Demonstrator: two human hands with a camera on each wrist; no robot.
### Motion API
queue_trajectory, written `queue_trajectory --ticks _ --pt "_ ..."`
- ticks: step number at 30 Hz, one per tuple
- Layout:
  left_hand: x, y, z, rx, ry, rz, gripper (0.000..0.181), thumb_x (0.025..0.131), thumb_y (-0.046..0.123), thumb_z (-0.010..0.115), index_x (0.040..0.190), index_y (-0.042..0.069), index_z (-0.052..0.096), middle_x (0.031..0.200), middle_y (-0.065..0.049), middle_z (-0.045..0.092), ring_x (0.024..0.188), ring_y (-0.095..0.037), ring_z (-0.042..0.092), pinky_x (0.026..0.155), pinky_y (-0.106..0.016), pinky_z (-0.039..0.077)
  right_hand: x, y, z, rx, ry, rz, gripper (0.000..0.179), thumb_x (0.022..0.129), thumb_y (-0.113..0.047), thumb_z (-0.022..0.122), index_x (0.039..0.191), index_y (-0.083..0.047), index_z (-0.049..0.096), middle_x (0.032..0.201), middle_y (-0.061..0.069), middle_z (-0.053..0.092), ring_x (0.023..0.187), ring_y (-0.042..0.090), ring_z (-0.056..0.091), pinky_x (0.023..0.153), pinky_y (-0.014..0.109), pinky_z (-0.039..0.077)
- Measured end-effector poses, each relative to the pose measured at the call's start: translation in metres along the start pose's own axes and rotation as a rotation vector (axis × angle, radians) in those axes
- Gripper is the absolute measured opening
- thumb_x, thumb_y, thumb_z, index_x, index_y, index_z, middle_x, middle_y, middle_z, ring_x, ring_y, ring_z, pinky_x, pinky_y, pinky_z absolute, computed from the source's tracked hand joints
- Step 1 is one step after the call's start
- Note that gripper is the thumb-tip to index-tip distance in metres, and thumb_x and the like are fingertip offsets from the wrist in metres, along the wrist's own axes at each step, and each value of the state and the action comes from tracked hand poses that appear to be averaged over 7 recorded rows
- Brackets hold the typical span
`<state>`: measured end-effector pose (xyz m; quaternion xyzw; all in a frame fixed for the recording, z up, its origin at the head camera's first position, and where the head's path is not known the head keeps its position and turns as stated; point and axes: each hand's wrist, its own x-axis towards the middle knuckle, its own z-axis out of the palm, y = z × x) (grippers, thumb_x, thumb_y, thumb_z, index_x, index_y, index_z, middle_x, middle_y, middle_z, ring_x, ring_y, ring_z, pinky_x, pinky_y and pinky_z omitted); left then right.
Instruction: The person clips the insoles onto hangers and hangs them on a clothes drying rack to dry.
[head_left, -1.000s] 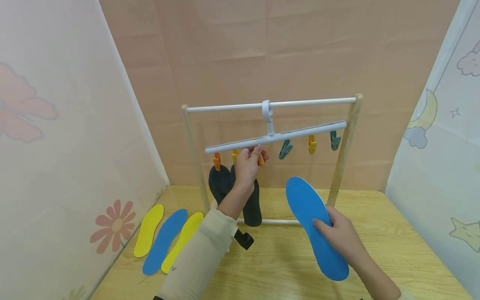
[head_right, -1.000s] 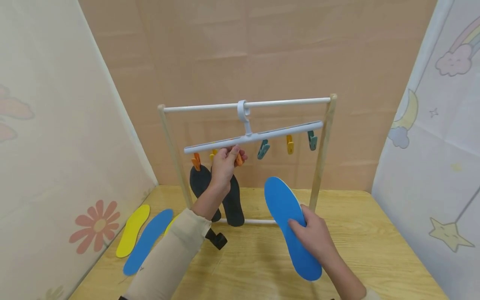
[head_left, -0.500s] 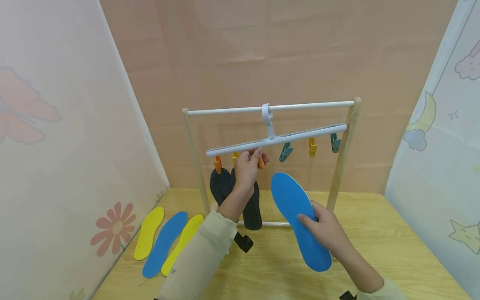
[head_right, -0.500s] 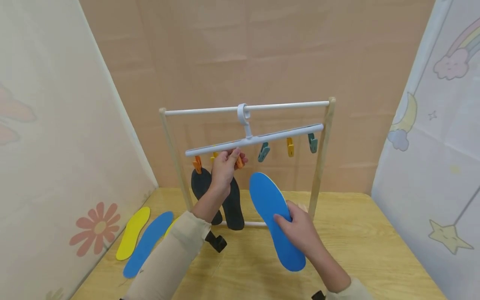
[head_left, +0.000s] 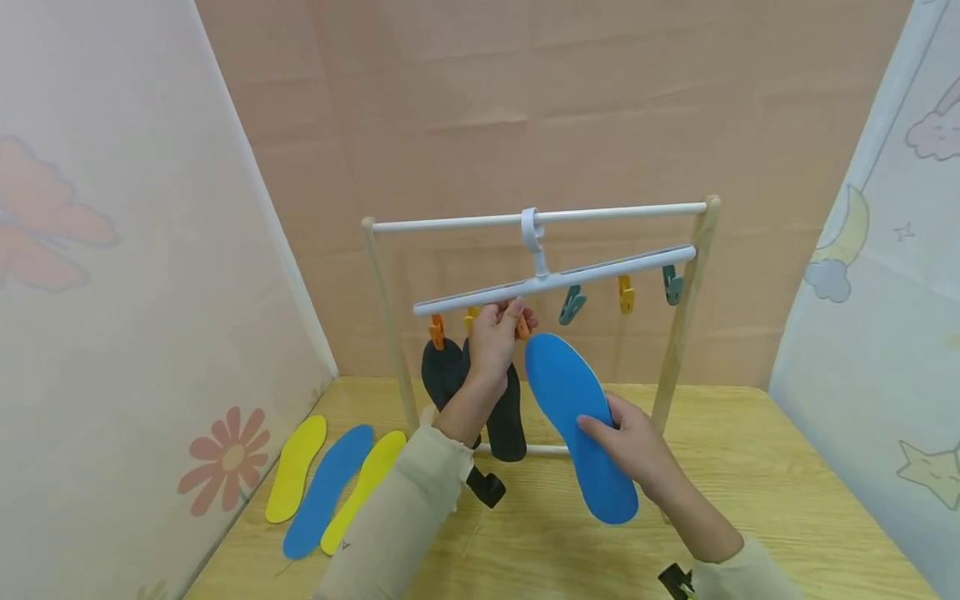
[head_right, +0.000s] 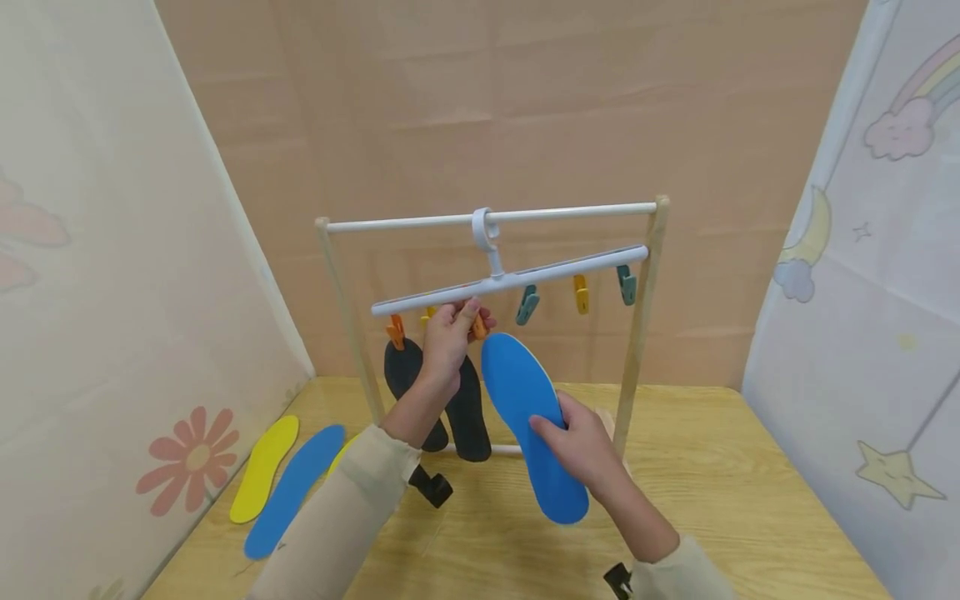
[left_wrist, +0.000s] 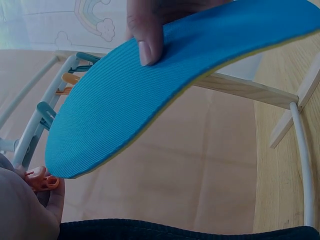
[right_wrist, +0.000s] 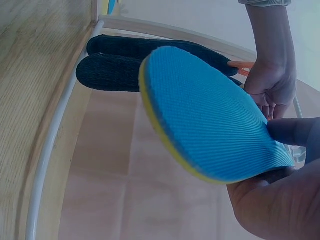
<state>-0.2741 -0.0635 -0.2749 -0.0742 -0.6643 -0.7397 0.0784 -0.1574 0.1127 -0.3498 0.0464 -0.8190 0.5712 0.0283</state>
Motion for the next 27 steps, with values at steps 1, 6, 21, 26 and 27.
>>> queue_trajectory --ticks 1,6,21,26,27 --pt "0.0 0.0 0.0 -0.001 0.003 0.0 0.032 0.102 0.029 0.06 0.12 0.004 0.065 0.096 -0.009 0.07 0.087 -0.017 0.073 0.087 -0.032 0.059 0.001 0.0 0.0 0.001 -0.003 -0.002 0.039 0.1 -0.023 0.065 0.13 0.001 0.057 0.12 0.021 0.068 0.106 0.038 0.069 0.086 0.06 0.055" --pt "0.0 0.001 0.0 -0.011 0.015 0.0 0.034 0.102 0.029 0.06 0.121 0.002 0.065 0.097 -0.011 0.07 0.087 -0.019 0.073 0.084 -0.03 0.059 0.004 0.0 0.002 0.011 -0.02 -0.001 0.039 0.101 -0.023 0.064 0.131 0.002 0.056 0.121 0.022 0.068 0.106 0.038 0.068 0.087 0.061 0.054" --pt "-0.003 0.002 0.001 0.048 0.018 0.017 0.035 0.102 0.033 0.059 0.122 0.005 0.065 0.099 -0.009 0.072 0.101 -0.031 0.073 0.093 -0.034 0.056 0.017 -0.005 0.007 0.002 -0.044 -0.011 0.046 0.102 -0.026 0.063 0.137 0.002 0.052 0.129 0.027 0.062 0.111 0.045 0.066 0.088 0.067 0.052" --pt "-0.004 0.003 0.0 0.072 0.028 0.014 0.036 0.102 0.034 0.059 0.121 0.004 0.066 0.098 -0.008 0.072 0.095 -0.021 0.073 0.096 -0.035 0.055 0.019 -0.005 0.01 0.005 -0.037 -0.012 0.044 0.102 -0.025 0.063 0.134 0.003 0.053 0.127 0.026 0.064 0.11 0.045 0.066 0.089 0.066 0.052" --pt "-0.004 0.003 0.0 0.073 0.029 0.012 0.036 0.102 0.034 0.059 0.121 0.004 0.066 0.098 -0.008 0.073 0.094 -0.02 0.073 0.096 -0.035 0.055 0.02 -0.005 0.01 0.007 -0.034 -0.009 0.043 0.101 -0.025 0.063 0.133 0.002 0.054 0.127 0.025 0.064 0.11 0.044 0.066 0.089 0.066 0.052"
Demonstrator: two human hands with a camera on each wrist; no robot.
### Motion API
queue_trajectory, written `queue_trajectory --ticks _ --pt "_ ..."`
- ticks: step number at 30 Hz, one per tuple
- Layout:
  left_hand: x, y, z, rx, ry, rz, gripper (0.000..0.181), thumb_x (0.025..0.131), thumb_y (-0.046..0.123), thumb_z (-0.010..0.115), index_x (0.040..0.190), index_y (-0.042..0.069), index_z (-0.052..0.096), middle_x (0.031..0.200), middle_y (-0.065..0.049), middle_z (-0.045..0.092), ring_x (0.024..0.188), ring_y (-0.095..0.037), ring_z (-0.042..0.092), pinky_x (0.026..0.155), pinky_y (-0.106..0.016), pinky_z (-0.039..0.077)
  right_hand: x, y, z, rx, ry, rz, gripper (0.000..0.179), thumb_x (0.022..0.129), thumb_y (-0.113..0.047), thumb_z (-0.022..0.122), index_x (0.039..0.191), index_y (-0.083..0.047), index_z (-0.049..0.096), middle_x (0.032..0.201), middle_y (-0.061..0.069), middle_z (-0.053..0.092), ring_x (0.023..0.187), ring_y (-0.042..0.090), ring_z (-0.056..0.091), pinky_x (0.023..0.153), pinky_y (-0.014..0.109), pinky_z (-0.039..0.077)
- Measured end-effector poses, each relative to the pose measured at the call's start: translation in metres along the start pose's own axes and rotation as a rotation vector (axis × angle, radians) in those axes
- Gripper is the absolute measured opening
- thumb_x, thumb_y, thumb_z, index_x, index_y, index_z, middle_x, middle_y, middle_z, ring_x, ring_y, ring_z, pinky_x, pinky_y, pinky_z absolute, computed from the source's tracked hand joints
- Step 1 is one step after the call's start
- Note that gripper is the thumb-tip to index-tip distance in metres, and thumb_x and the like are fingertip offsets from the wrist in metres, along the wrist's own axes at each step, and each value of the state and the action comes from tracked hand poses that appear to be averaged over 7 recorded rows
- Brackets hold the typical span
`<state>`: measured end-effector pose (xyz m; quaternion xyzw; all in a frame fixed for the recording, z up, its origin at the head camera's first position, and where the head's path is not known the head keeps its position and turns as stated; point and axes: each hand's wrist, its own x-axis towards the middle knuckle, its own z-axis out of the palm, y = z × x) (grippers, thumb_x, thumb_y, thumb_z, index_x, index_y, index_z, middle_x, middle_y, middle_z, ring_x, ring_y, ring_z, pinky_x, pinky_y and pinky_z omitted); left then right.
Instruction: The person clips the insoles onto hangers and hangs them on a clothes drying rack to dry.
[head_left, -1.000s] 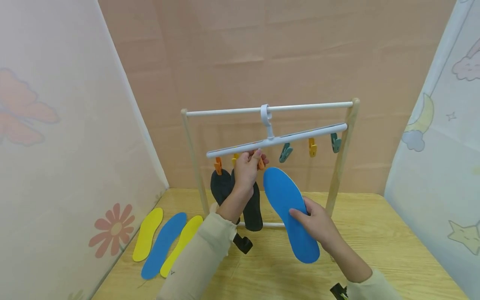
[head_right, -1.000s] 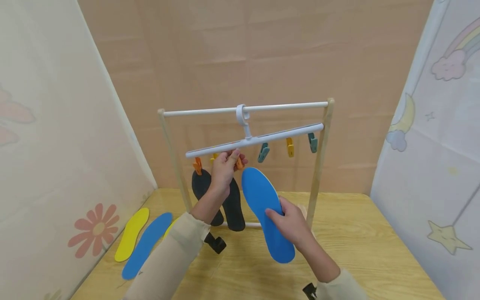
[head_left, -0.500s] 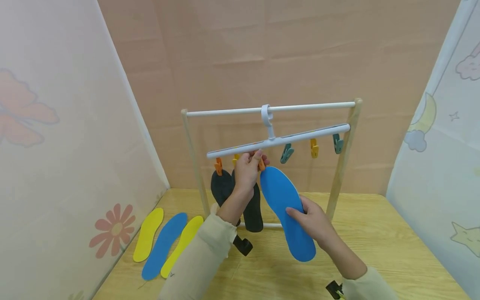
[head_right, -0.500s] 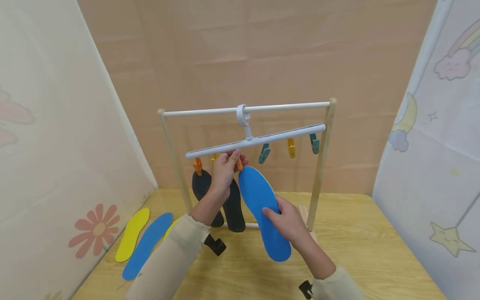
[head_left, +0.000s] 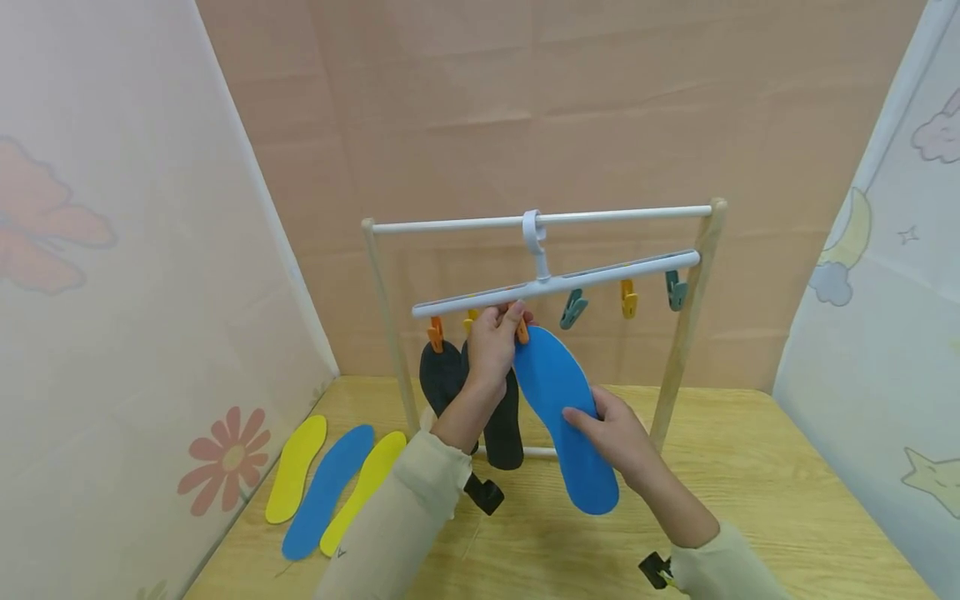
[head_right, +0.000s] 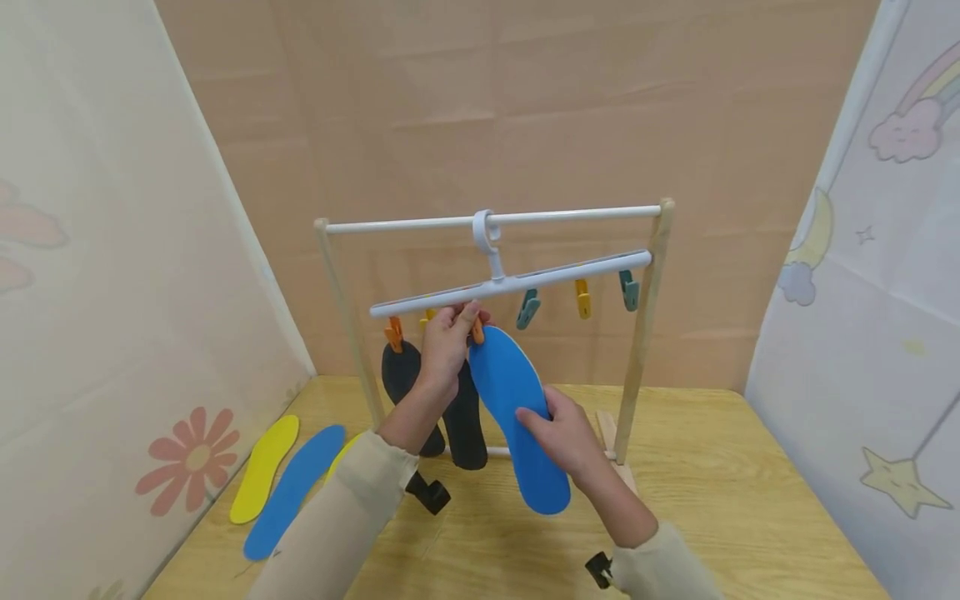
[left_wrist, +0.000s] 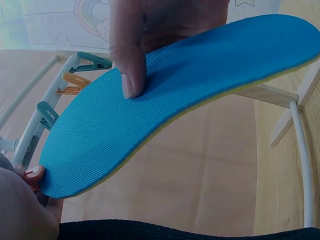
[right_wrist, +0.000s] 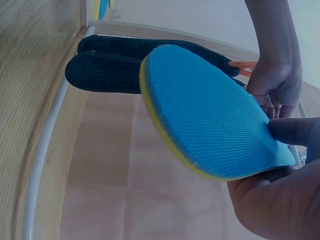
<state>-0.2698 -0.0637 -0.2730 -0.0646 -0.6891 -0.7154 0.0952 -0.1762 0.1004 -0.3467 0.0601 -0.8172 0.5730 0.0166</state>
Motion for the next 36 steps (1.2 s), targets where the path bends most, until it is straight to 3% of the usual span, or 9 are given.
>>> queue_trajectory --ticks 17,22,28,36 --pt "-0.007 0.003 -0.008 0.092 -0.034 0.02 0.039 0.099 0.04 0.063 0.124 0.011 0.069 0.106 -0.002 0.075 0.108 -0.019 0.069 0.106 -0.045 0.047 0.007 0.006 0.005 0.009 -0.018 0.024 0.046 0.101 -0.028 0.063 0.135 0.001 0.053 0.127 0.023 0.065 0.112 0.042 0.066 0.094 0.064 0.051" --pt "-0.012 -0.002 -0.016 0.208 -0.061 0.039 0.044 0.098 0.046 0.064 0.123 0.011 0.071 0.112 -0.001 0.074 0.112 -0.019 0.067 0.104 -0.044 0.051 0.01 0.012 0.005 0.034 -0.032 0.031 0.046 0.102 -0.028 0.062 0.137 0.0 0.053 0.127 0.022 0.066 0.113 0.041 0.066 0.095 0.063 0.051" --pt "-0.021 -0.014 -0.026 0.329 -0.133 0.031 0.051 0.098 0.043 0.065 0.136 0.007 0.064 0.125 -0.009 0.071 0.117 -0.026 0.067 0.1 -0.042 0.054 0.013 0.017 0.008 0.054 -0.044 0.045 0.047 0.103 -0.031 0.061 0.138 0.0 0.053 0.128 0.023 0.065 0.113 0.042 0.066 0.094 0.063 0.051" --pt "-0.038 -0.031 -0.035 0.321 -0.227 -0.04 0.054 0.098 0.041 0.066 0.138 0.005 0.06 0.122 -0.01 0.072 0.111 -0.026 0.07 0.095 -0.041 0.056 0.015 0.019 0.006 0.042 -0.057 0.033 0.051 0.103 -0.033 0.06 0.14 0.001 0.051 0.13 0.024 0.064 0.116 0.043 0.064 0.095 0.062 0.052"
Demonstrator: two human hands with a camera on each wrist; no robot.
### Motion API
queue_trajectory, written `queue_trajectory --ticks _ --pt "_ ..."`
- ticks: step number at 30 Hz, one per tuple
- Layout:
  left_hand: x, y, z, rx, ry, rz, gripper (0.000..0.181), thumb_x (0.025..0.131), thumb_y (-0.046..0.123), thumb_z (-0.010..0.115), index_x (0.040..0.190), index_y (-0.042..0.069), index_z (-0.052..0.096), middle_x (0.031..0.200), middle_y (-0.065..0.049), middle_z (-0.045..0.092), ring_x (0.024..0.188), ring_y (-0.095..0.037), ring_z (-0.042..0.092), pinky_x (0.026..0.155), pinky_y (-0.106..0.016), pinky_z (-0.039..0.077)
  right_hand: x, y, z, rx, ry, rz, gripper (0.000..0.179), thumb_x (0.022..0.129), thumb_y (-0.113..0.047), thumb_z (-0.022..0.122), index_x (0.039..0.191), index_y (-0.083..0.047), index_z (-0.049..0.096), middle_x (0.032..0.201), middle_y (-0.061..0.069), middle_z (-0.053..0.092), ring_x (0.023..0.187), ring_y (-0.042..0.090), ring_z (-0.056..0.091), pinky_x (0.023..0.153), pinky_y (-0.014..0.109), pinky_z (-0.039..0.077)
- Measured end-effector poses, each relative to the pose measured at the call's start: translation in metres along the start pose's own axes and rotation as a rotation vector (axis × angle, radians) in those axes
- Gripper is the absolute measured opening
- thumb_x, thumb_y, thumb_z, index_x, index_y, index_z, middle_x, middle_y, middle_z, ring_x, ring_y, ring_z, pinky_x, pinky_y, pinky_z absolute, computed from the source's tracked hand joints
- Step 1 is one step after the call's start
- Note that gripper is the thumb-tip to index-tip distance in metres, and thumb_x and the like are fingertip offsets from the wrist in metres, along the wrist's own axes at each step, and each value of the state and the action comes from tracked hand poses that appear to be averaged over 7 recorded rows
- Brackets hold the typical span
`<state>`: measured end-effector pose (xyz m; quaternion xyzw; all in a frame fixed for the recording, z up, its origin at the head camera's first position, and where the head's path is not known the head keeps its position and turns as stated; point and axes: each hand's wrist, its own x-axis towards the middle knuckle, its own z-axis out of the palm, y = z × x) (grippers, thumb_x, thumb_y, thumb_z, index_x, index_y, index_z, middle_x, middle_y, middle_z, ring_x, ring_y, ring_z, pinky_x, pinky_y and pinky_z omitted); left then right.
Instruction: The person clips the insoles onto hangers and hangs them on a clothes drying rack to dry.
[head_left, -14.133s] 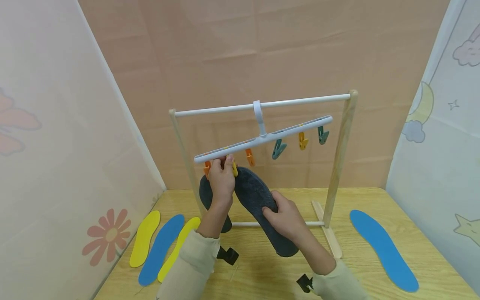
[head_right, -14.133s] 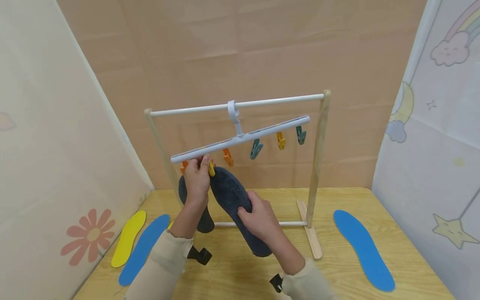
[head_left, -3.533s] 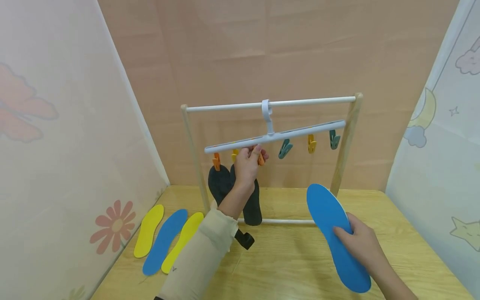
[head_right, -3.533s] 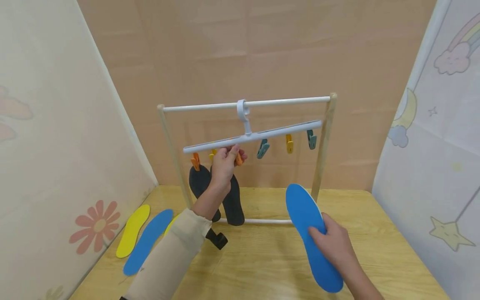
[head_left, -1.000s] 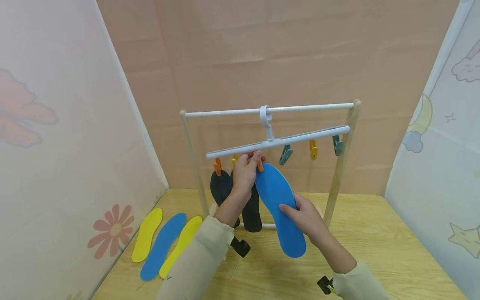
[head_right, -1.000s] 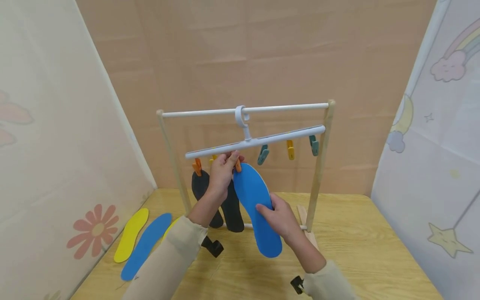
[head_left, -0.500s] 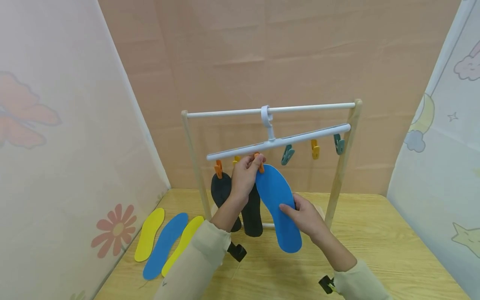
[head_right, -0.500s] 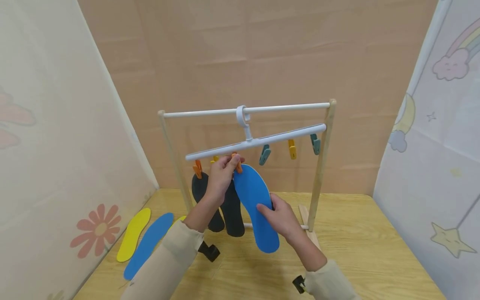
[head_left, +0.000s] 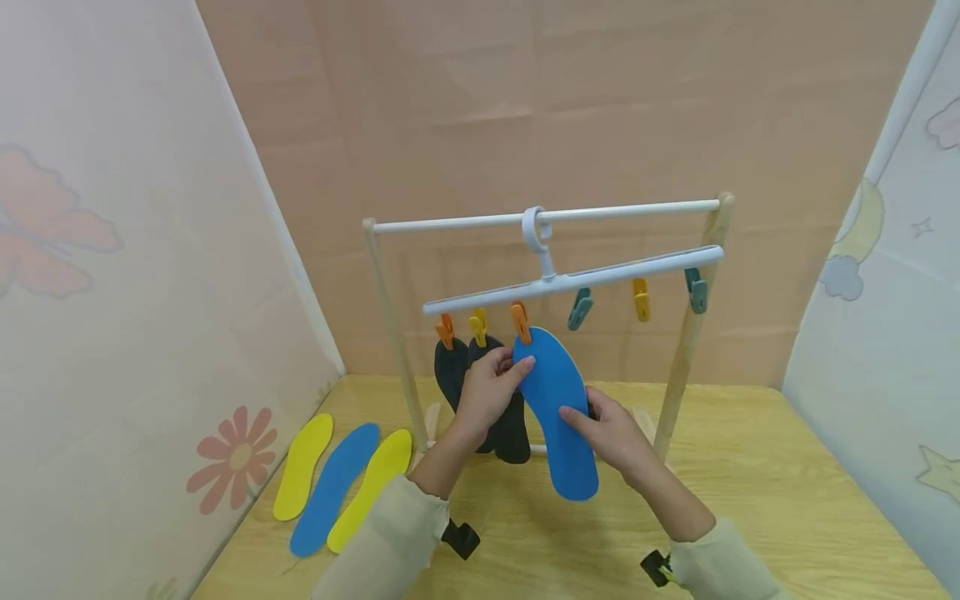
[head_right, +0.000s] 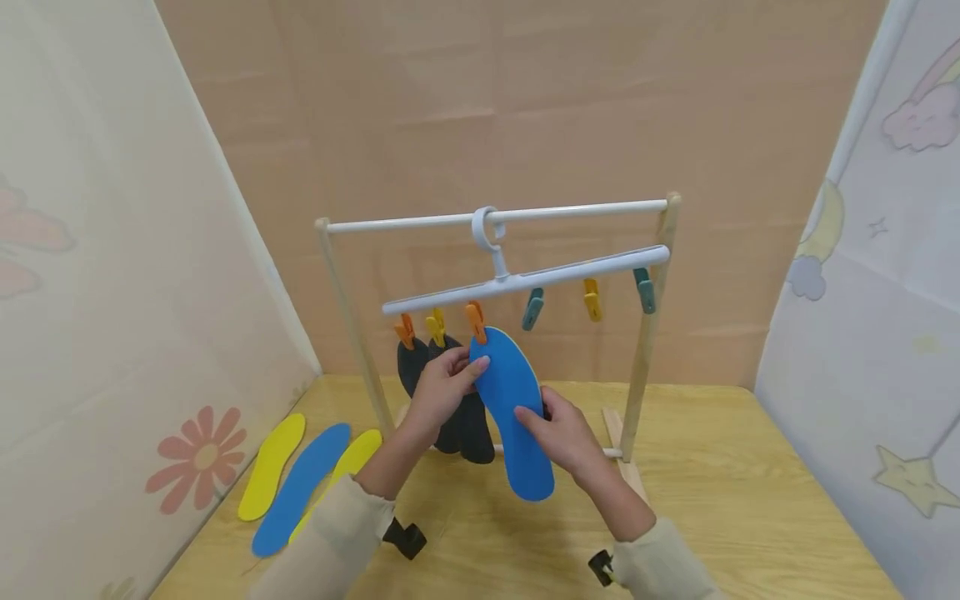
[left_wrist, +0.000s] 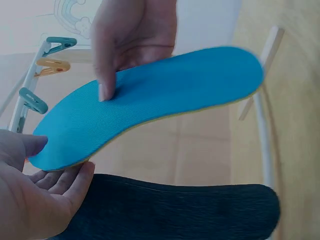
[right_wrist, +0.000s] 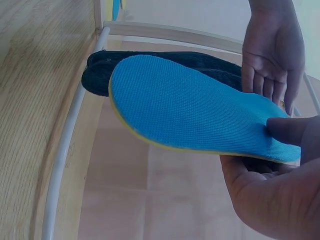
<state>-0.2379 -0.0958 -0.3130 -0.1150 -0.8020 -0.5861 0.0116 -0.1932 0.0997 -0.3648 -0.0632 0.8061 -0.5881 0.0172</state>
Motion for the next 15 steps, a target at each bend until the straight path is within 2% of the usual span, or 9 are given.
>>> queue_trajectory --ticks 4,10,15 --pt "-0.01 -0.014 0.005 -0.049 -0.07 -0.011 0.048 0.099 0.031 0.067 0.136 0.001 0.058 0.116 -0.013 0.072 0.106 -0.027 0.071 0.091 -0.04 0.058 -0.002 -0.002 -0.003 -0.025 -0.029 -0.009 0.055 0.103 -0.032 0.06 0.143 0.002 0.046 0.135 0.026 0.06 0.121 0.047 0.061 0.097 0.064 0.049" --pt "-0.029 -0.042 0.012 -0.047 -0.141 -0.017 0.039 0.1 0.025 0.067 0.127 -0.002 0.06 0.107 -0.013 0.072 0.098 -0.027 0.07 0.09 -0.043 0.057 -0.008 -0.002 -0.006 -0.083 -0.098 -0.05 0.056 0.103 -0.03 0.061 0.144 0.004 0.044 0.138 0.027 0.057 0.125 0.047 0.057 0.099 0.062 0.049" --pt "-0.039 -0.061 0.023 -0.103 -0.203 -0.053 0.043 0.101 0.026 0.065 0.132 -0.002 0.058 0.116 -0.016 0.071 0.108 -0.031 0.069 0.091 -0.044 0.057 -0.01 -0.001 -0.014 -0.152 -0.172 -0.127 0.053 0.104 -0.03 0.06 0.143 0.002 0.046 0.131 0.02 0.062 0.121 0.041 0.061 0.097 0.055 0.052"
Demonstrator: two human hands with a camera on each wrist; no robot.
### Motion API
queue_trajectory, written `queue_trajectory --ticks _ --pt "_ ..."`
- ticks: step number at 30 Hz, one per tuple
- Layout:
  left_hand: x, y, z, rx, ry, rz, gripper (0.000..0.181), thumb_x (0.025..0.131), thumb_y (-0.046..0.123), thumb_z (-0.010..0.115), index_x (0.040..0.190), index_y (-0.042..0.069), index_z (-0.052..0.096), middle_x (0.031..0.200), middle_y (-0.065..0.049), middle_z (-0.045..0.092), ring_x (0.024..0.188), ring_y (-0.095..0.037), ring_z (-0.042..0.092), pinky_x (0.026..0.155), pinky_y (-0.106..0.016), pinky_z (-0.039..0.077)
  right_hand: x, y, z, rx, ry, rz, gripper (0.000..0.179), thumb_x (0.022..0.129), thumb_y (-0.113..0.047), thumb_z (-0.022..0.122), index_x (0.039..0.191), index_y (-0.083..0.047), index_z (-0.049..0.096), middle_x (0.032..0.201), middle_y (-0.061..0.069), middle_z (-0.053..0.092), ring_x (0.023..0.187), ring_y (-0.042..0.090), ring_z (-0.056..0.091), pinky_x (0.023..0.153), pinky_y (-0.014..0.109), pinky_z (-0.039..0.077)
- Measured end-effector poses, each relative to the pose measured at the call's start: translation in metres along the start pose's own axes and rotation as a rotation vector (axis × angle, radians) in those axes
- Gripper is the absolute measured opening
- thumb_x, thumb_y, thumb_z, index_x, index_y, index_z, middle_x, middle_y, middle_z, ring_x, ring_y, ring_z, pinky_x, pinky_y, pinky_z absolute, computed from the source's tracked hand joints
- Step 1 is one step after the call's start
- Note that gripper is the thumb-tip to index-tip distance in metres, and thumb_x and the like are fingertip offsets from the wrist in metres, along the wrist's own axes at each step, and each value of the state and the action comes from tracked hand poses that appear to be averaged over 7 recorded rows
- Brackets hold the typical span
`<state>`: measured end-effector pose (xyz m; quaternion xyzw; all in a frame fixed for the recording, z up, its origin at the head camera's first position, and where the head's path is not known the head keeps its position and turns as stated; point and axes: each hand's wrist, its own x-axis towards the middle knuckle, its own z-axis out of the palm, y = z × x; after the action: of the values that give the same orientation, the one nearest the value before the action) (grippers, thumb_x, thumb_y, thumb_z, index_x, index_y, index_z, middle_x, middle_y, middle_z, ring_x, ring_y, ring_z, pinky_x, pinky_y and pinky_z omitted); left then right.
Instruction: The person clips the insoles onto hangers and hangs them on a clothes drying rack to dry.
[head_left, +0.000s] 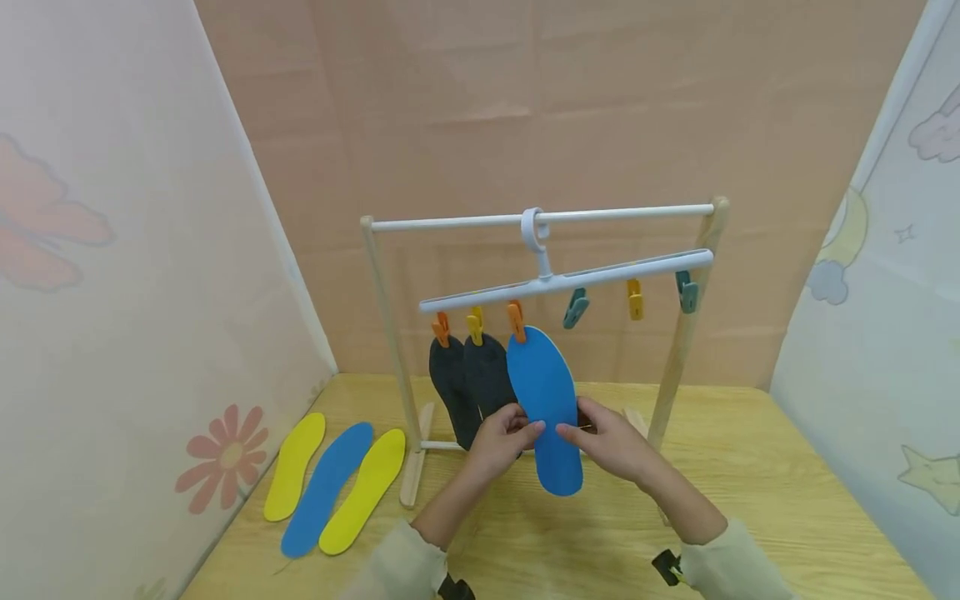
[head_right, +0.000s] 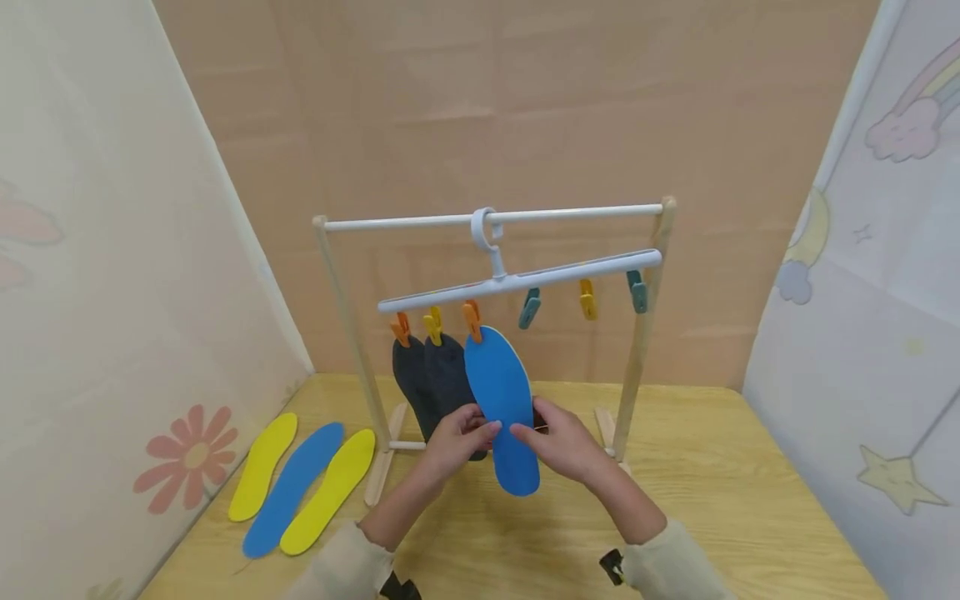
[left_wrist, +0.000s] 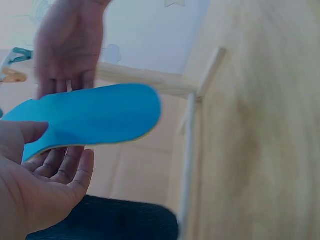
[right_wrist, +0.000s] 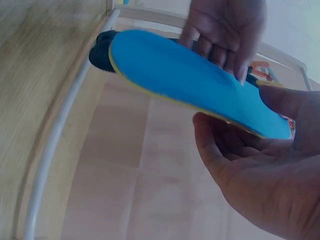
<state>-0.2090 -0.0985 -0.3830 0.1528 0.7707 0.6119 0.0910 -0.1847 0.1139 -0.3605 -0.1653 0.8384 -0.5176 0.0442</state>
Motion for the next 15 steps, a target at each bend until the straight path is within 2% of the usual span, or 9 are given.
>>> queue_trajectory --ticks 2,5,7,11,15 --pt "-0.002 -0.006 0.005 -0.026 -0.015 -0.012 0.044 0.101 0.026 0.065 0.133 -0.002 0.057 0.119 -0.017 0.07 0.112 -0.032 0.068 0.092 -0.045 0.057 0.0 0.001 -0.007 -0.016 -0.038 -0.018 0.056 0.105 -0.032 0.057 0.147 0.002 0.043 0.134 0.02 0.06 0.123 0.04 0.059 0.099 0.052 0.051" --pt "-0.006 -0.013 0.01 -0.052 -0.022 -0.03 0.043 0.101 0.025 0.065 0.133 -0.003 0.058 0.119 -0.016 0.07 0.111 -0.032 0.068 0.092 -0.046 0.057 -0.001 -0.001 -0.024 -0.064 -0.02 -0.007 0.062 0.105 -0.035 0.055 0.151 0.003 0.038 0.139 0.023 0.057 0.126 0.042 0.057 0.1 0.054 0.05" --pt "-0.009 -0.016 0.01 -0.053 -0.022 -0.042 0.042 0.101 0.024 0.066 0.131 -0.003 0.059 0.117 -0.015 0.07 0.109 -0.03 0.068 0.091 -0.044 0.056 -0.002 -0.003 -0.038 -0.105 0.039 0.019 0.063 0.106 -0.036 0.053 0.152 0.004 0.036 0.139 0.025 0.056 0.126 0.042 0.057 0.1 0.053 0.051" --pt "-0.013 -0.021 0.011 -0.053 -0.043 -0.064 0.04 0.101 0.023 0.065 0.131 -0.003 0.06 0.118 -0.014 0.07 0.108 -0.028 0.066 0.091 -0.044 0.055 -0.01 -0.01 -0.073 -0.152 0.197 0.114 0.062 0.108 -0.039 0.048 0.148 0.007 0.04 0.133 0.028 0.059 0.114 0.039 0.064 0.094 0.05 0.055" --pt "-0.015 -0.025 0.01 -0.048 -0.076 -0.075 0.04 0.1 0.023 0.066 0.132 -0.002 0.06 0.12 -0.013 0.069 0.107 -0.026 0.066 0.092 -0.047 0.054 -0.017 -0.018 -0.107 -0.169 0.283 0.183 0.066 0.108 -0.04 0.044 0.148 0.012 0.035 0.135 0.034 0.055 0.108 0.038 0.067 0.088 0.044 0.058"
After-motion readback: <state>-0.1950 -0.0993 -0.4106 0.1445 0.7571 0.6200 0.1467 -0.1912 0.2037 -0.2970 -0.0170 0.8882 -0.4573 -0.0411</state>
